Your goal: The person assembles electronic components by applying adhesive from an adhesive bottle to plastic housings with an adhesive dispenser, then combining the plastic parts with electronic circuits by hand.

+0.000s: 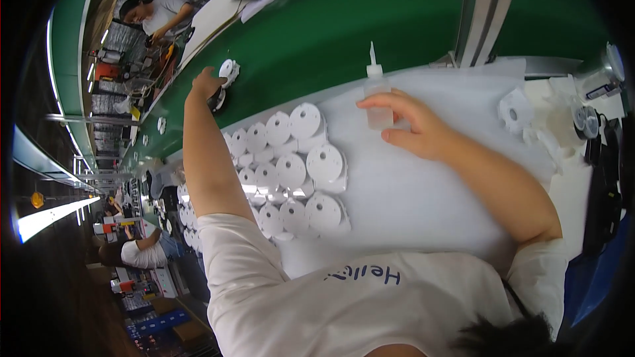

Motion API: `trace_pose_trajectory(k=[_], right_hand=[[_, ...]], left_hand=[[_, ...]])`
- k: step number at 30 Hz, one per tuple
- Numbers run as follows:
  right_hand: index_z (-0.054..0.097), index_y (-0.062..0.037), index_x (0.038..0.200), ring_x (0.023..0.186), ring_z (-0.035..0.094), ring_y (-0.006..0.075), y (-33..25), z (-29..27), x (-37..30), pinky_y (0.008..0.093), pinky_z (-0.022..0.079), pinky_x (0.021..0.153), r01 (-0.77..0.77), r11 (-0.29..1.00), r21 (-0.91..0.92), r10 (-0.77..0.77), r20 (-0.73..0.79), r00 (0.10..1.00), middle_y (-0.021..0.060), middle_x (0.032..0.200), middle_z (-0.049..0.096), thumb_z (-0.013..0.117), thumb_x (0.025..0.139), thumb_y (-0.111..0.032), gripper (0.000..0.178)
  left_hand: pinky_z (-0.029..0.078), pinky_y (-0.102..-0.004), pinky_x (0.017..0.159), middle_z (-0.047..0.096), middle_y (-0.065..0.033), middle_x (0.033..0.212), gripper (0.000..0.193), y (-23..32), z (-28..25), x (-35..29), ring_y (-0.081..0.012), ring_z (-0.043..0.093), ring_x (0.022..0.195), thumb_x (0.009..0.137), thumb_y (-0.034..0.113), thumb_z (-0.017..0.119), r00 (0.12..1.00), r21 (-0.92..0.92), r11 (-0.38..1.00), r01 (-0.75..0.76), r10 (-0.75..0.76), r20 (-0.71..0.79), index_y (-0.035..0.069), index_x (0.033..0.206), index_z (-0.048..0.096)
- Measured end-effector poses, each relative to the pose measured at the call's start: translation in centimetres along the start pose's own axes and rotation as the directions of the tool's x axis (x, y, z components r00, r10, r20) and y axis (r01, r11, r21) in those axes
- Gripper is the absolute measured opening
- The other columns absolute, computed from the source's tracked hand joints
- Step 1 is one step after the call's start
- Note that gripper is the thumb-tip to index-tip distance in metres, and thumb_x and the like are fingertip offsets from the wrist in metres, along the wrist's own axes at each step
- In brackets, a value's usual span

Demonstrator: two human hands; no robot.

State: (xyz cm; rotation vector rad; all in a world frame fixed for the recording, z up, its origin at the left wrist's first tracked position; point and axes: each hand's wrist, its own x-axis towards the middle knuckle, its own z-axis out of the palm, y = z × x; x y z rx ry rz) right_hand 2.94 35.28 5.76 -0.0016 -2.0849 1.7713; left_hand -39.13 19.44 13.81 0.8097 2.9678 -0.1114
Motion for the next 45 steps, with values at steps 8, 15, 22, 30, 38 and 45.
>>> trace_pose_trajectory(k=[8, 15, 22, 30, 38, 45], right_hand=[[0.049, -0.0154, 0.105, 0.091, 0.042, 0.0153, 0.4, -0.5, 0.0, 0.0256, 0.035, 0.068, -0.031, 0.988, 0.152, 0.04, -0.052, 0.998, 0.0038, 0.103, 0.046, 0.05, 0.065, 0.001, 0.043], [0.049, -0.0154, 0.104, 0.089, 0.044, 0.0173, -0.3, -0.3, 0.0, 0.0269, 0.036, 0.069, 0.053, 0.996, 0.07, -0.051, -0.027, 0.998, 0.0043, 0.097, 0.047, 0.049, 0.063, 0.003, 0.045], [0.05, -0.0151, 0.104, 0.087, 0.044, 0.0183, -0.6, 0.1, -0.1, 0.0274, 0.037, 0.07, 0.195, 0.98, -0.023, -0.196, -0.012, 0.981, 0.0043, 0.096, 0.047, 0.049, 0.063, 0.002, 0.044], [0.042, -0.0069, 0.101, 0.093, 0.044, 0.0173, -1.6, 0.5, -0.4, 0.0268, 0.036, 0.079, 0.172, 0.985, -0.019, -0.169, -0.314, 0.934, 0.0065, 0.097, 0.046, 0.056, 0.064, 0.0, 0.04], [0.043, -0.0062, 0.105, 0.092, 0.045, 0.0149, -7.7, 0.8, -1.2, 0.0247, 0.037, 0.079, 0.286, 0.953, -0.104, -0.303, -0.412, 0.859, 0.0065, 0.102, 0.046, 0.062, 0.065, 0.001, 0.045], [0.048, -0.0037, 0.099, 0.072, 0.052, 0.0133, -13.4, -1.9, -3.5, 0.0239, 0.043, 0.063, 0.552, 0.73, -0.404, -0.668, -0.247, 0.702, 0.005, 0.087, 0.053, 0.07, 0.06, -0.014, 0.046]], left_hand=[[0.036, -0.031, 0.084, 0.048, -0.0207, 0.109, 0.066, 0.4, 2.2, 5.6, -0.0273, 0.048, 0.1, 0.063, 0.031, 0.064, 0.976, -0.095, 0.978, -0.187, 0.196, 0.092, -0.002, 0.115, 0.04], [0.041, -0.0328, 0.072, 0.056, -0.0163, 0.091, 0.05, 2.5, 3.2, 5.7, -0.0262, 0.055, 0.082, 0.066, 0.035, 0.061, 0.969, -0.15, 0.975, -0.161, 0.185, 0.164, 0.0, 0.1, 0.05], [0.041, -0.0338, 0.074, 0.056, -0.0168, 0.093, 0.06, 7.5, 3.2, 5.5, -0.0294, 0.054, 0.086, 0.051, 0.037, 0.07, 0.979, -0.077, 0.98, -0.181, 0.188, 0.082, 0.0, 0.093, 0.051], [0.038, -0.0314, 0.081, 0.052, -0.0182, 0.1, 0.063, 15.8, -4.6, -11.2, -0.0289, 0.05, 0.095, 0.052, 0.016, 0.07, 0.751, -0.266, 0.714, -0.647, 0.538, -0.383, 0.002, 0.106, 0.041], [0.033, -0.0352, 0.088, 0.044, -0.0169, 0.112, 0.068, 12.7, -2.3, -32.0, -0.027, 0.042, 0.106, 0.053, 0.008, 0.073, 0.654, -0.523, 0.405, -0.75, 0.336, -0.678, 0.003, 0.111, 0.037], [0.041, -0.04, 0.081, 0.033, -0.0266, 0.118, 0.073, 13.4, 3.1, -33.6, -0.0347, 0.043, 0.103, 0.057, 0.004, 0.071, 0.345, -0.247, 0.427, -0.87, 0.169, -0.923, 0.008, 0.114, 0.026]])
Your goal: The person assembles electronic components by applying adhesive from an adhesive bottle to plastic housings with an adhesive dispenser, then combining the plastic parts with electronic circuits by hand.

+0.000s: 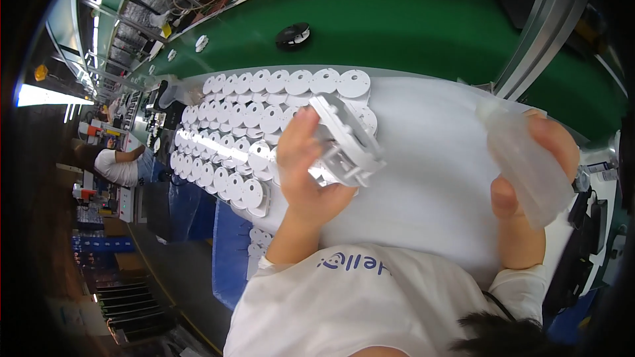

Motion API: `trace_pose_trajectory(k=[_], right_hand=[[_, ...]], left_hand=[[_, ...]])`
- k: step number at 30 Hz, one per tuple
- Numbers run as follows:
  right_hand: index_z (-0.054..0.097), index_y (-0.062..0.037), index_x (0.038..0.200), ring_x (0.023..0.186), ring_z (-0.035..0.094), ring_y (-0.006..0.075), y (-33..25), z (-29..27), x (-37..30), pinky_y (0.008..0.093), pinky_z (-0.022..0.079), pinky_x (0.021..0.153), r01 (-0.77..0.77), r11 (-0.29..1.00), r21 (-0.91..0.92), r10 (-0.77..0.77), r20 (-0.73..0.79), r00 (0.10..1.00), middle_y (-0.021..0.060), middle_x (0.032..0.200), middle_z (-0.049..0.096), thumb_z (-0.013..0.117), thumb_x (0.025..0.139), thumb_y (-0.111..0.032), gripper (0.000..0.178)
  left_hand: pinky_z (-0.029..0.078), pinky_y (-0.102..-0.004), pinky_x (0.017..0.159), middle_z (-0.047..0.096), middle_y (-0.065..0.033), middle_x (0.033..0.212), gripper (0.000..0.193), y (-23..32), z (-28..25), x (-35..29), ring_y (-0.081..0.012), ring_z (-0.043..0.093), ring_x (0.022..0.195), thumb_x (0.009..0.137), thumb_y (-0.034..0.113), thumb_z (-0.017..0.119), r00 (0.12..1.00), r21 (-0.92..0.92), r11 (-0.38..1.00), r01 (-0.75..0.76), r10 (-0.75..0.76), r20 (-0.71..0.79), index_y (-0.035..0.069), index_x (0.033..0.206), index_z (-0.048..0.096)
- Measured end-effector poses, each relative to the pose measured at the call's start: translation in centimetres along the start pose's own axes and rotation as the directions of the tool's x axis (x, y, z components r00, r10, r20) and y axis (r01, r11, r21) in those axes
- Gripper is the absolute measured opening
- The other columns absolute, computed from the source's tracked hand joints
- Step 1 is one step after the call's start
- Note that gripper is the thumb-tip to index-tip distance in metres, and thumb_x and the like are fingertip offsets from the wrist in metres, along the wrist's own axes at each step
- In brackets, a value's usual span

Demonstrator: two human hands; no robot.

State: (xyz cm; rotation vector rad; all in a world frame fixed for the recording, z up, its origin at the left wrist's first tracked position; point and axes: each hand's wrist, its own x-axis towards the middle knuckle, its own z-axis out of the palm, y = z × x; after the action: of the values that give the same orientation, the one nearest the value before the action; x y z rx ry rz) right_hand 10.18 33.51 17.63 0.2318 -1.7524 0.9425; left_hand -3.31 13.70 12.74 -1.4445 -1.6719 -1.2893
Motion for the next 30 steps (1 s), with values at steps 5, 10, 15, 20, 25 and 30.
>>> trace_pose_trajectory(k=[5, 10, 15, 20, 25, 30], right_hand=[[0.054, -0.0027, 0.074, 0.058, 0.052, 0.0164, 0.1, -0.3, 0.5, 0.0226, 0.04, 0.049, -0.361, 0.91, -0.203, 0.397, 0.178, 0.9, 0.0066, 0.073, 0.054, 0.066, 0.054, -0.016, 0.026], [0.055, -0.0019, 0.072, 0.05, 0.048, 0.0182, 0.0, 0.0, 0.0, 0.0245, 0.04, 0.048, -0.133, 0.987, -0.09, 0.138, 0.049, 0.989, 0.0083, 0.07, 0.052, 0.064, 0.062, -0.021, 0.023], [0.042, -0.0087, 0.088, 0.056, 0.048, 0.0167, -1.0, -0.8, 1.2, 0.0245, 0.036, 0.048, -0.231, 0.967, 0.109, 0.159, 0.45, 0.879, 0.0094, 0.072, 0.052, 0.072, 0.056, -0.028, 0.048], [0.035, -0.0168, 0.096, 0.056, 0.048, 0.0164, -1.9, 0.8, -0.4, 0.026, 0.032, 0.046, -0.312, 0.918, 0.245, 0.135, 0.548, 0.826, 0.0094, 0.074, 0.052, 0.075, 0.055, -0.033, 0.06], [0.035, -0.0164, 0.095, 0.056, 0.048, 0.0169, -2.6, 1.3, -1.0, 0.027, 0.033, 0.046, -0.183, 0.977, 0.111, 0.111, 0.467, 0.877, 0.0085, 0.077, 0.052, 0.07, 0.06, -0.038, 0.053], [0.035, -0.0157, 0.093, 0.056, 0.047, 0.0173, -2.7, 1.2, -1.0, 0.0271, 0.033, 0.047, -0.156, 0.985, 0.074, 0.101, 0.488, 0.867, 0.0091, 0.077, 0.052, 0.068, 0.061, -0.039, 0.052]], left_hand=[[0.034, -0.0431, 0.084, 0.048, -0.0152, 0.108, 0.046, -0.4, 2.1, -1.5, -0.0346, 0.045, 0.101, 0.067, 0.011, 0.059, 0.964, 0.203, 0.951, -0.234, 0.254, -0.08, 0.011, 0.107, 0.037], [0.035, -0.0423, 0.083, 0.051, -0.0122, 0.102, 0.031, -0.7, 1.7, -2.5, -0.0313, 0.048, 0.095, 0.076, 0.023, 0.053, 0.964, 0.207, 0.944, -0.255, 0.264, -0.017, 0.019, 0.104, 0.04], [0.036, -0.0398, 0.081, 0.052, -0.0101, 0.099, 0.03, -0.5, 2.1, -1.7, -0.0268, 0.048, 0.092, 0.079, 0.029, 0.051, 0.966, 0.231, 0.941, -0.247, 0.257, -0.014, 0.023, 0.106, 0.04], [0.034, -0.0392, 0.083, 0.053, -0.008, 0.099, 0.026, -0.7, 1.6, -2.3, -0.0247, 0.047, 0.094, 0.08, 0.025, 0.049, 0.971, 0.224, 0.946, -0.235, 0.237, 0.02, 0.025, 0.105, 0.041], [0.034, -0.0389, 0.083, 0.054, -0.0062, 0.098, 0.027, 0.1, 1.5, -2.0, -0.0237, 0.048, 0.092, 0.079, 0.021, 0.051, 0.976, 0.149, 0.966, -0.213, 0.205, 0.071, 0.025, 0.104, 0.041], [0.034, -0.0383, 0.083, 0.054, -0.0056, 0.096, 0.027, 0.2, 1.6, -2.2, -0.0232, 0.048, 0.091, 0.078, 0.021, 0.053, 0.975, 0.132, 0.966, -0.222, 0.216, 0.06, 0.025, 0.103, 0.041]])
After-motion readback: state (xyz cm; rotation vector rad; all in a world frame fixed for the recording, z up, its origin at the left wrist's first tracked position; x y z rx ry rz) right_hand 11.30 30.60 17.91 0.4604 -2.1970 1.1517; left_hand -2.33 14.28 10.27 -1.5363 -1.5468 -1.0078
